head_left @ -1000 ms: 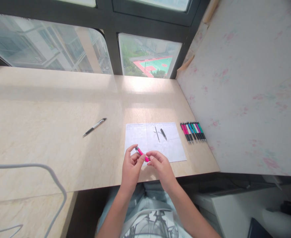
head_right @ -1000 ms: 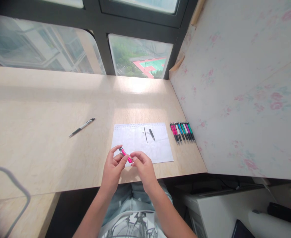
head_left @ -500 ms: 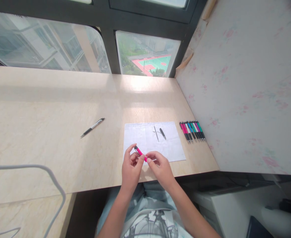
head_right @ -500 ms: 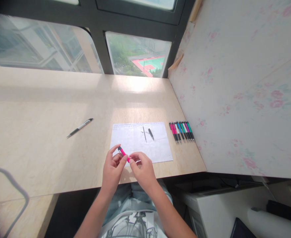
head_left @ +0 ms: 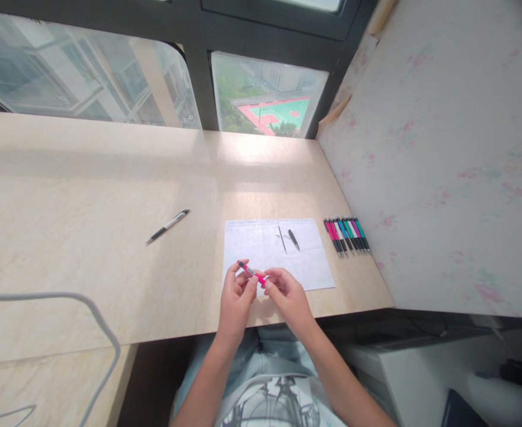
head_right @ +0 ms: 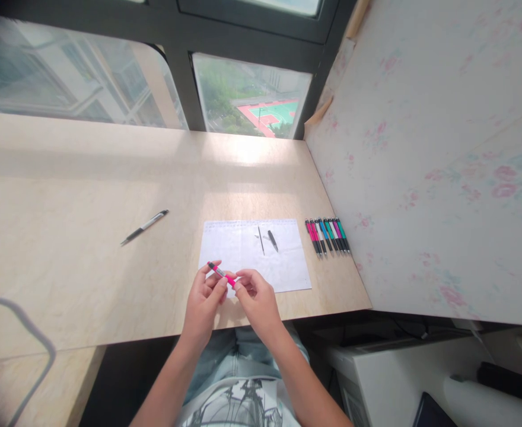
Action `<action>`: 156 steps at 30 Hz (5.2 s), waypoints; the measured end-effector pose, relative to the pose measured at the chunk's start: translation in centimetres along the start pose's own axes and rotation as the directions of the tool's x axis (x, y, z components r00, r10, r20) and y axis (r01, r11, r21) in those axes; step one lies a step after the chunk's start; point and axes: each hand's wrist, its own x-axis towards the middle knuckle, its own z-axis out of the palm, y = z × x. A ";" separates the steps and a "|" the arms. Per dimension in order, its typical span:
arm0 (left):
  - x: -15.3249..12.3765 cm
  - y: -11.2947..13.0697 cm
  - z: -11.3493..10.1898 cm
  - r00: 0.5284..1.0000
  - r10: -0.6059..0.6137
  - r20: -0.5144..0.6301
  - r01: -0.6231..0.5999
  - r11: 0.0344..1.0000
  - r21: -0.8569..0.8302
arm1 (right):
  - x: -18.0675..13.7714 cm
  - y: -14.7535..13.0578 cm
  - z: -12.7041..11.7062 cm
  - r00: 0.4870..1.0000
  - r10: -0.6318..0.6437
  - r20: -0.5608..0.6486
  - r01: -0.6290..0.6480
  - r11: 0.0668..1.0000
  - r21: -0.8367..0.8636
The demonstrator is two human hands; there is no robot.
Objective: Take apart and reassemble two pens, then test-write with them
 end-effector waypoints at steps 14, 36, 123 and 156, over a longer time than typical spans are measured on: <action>0.3 -1.0 -0.4 0.996 0.085 0.017 -0.087 0.966 0.243 | -0.7 -1.2 0.2 0.940 -0.331 0.084 0.313 0.736 -0.600; 1.4 -0.5 -2.3 0.911 0.393 0.126 -0.392 0.728 0.563 | 8.5 -2.2 -1.0 0.973 -0.231 0.002 0.059 0.244 -0.968; 1.2 -1.2 -0.8 0.834 0.357 0.420 -0.546 0.638 0.543 | 8.6 -2.2 -0.9 0.989 -0.077 -0.128 -0.094 0.344 -0.934; 1.6 -1.8 0.1 0.971 -0.090 0.221 0.180 0.886 -0.428 | 10.5 -1.3 -3.7 0.958 -0.285 -0.022 0.075 0.326 -0.942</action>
